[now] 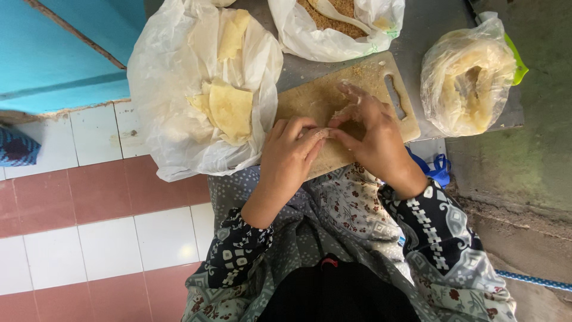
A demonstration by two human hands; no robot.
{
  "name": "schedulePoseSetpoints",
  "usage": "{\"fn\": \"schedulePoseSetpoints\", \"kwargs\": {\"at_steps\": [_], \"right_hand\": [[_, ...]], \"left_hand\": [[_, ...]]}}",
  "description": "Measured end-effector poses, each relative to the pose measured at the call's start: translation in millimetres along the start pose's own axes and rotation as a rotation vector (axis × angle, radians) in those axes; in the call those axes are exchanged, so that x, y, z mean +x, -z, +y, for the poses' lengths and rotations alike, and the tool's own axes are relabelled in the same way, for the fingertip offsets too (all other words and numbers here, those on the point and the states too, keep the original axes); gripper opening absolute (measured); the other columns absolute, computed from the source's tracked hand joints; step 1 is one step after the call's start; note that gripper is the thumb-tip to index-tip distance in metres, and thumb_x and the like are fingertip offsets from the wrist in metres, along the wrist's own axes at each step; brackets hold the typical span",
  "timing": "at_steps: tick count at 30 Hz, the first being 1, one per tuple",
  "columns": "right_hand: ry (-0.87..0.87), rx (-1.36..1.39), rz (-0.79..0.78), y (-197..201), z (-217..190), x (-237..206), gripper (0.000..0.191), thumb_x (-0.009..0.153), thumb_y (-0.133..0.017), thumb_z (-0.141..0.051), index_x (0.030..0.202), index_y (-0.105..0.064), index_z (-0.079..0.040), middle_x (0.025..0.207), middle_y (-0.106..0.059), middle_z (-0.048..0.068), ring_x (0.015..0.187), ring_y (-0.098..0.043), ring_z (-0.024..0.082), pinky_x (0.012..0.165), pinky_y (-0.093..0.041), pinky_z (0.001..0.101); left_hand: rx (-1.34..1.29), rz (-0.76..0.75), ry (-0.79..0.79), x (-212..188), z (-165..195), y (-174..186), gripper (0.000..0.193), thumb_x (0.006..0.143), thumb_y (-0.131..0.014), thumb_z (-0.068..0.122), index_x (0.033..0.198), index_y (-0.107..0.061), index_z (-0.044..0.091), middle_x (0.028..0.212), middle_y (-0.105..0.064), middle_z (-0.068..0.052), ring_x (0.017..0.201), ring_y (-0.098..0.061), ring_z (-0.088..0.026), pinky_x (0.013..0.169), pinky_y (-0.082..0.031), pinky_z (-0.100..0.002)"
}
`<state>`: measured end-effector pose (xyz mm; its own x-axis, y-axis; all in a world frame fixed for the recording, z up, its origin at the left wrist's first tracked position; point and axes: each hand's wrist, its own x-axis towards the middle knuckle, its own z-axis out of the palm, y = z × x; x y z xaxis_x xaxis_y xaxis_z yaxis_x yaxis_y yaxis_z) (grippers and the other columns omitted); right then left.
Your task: The person sits at a small table and fills triangular pastry wrappers with a brown filling, scooping it with a spoon from a plastic bag and folding the wrappers closed by hand on a cutting board. They also knead and shape a piece of dough, and briefly use a knife on the dough at the start.
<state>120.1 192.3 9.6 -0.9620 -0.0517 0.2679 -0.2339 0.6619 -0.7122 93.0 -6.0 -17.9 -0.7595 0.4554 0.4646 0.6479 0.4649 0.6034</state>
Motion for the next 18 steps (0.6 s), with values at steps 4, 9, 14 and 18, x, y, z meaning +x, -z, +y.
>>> {"fn": "schedulePoseSetpoints", "kwargs": {"at_steps": [4, 9, 14, 18], "right_hand": [[0.049, -0.118, -0.043, 6.1, 4.5, 12.4, 0.070, 0.082, -0.084, -0.007, 0.145, -0.054, -0.003, 0.101, -0.074, 0.009, 0.102, -0.068, 0.027, 0.100, -0.044, 0.0424], [0.114, -0.220, -0.036, 2.7, 11.0, 23.8, 0.069, 0.083, -0.081, -0.006, 0.146, -0.054, -0.003, 0.099, -0.070, 0.011, 0.101, -0.064, 0.033, 0.098, -0.044, 0.0440], [0.140, -0.203, 0.061, 9.5, 10.3, 25.0, 0.056, 0.083, -0.080, -0.003, 0.134, -0.055, -0.004, 0.107, -0.069, 0.014, 0.108, -0.064, 0.036, 0.098, -0.045, 0.0457], [0.213, -0.085, 0.070, 14.9, 2.6, 13.2, 0.041, 0.083, -0.078, 0.001, 0.113, -0.050, -0.004, 0.109, -0.069, 0.015, 0.115, -0.065, 0.037, 0.096, -0.047, 0.0456]], "left_hand": [[-0.010, 0.004, -0.013, 2.9, 1.5, -0.5, 0.015, 0.093, -0.076, 0.013, 0.108, -0.074, 0.012, 0.110, -0.063, -0.001, 0.091, -0.058, -0.024, 0.084, -0.051, -0.038], [0.056, -0.048, -0.082, 5.7, 2.2, 3.5, 0.014, 0.094, -0.075, 0.013, 0.108, -0.074, 0.011, 0.114, -0.068, 0.003, 0.095, -0.058, -0.023, 0.085, -0.050, -0.037], [0.071, -0.089, -0.158, 11.2, -2.2, 5.9, 0.015, 0.094, -0.073, 0.014, 0.109, -0.071, 0.011, 0.114, -0.070, 0.004, 0.098, -0.059, -0.021, 0.087, -0.048, -0.037], [0.029, -0.104, -0.129, 13.8, -6.6, 4.5, 0.019, 0.095, -0.074, 0.014, 0.113, -0.066, 0.013, 0.108, -0.070, 0.003, 0.096, -0.060, -0.023, 0.089, -0.048, -0.039]]}}
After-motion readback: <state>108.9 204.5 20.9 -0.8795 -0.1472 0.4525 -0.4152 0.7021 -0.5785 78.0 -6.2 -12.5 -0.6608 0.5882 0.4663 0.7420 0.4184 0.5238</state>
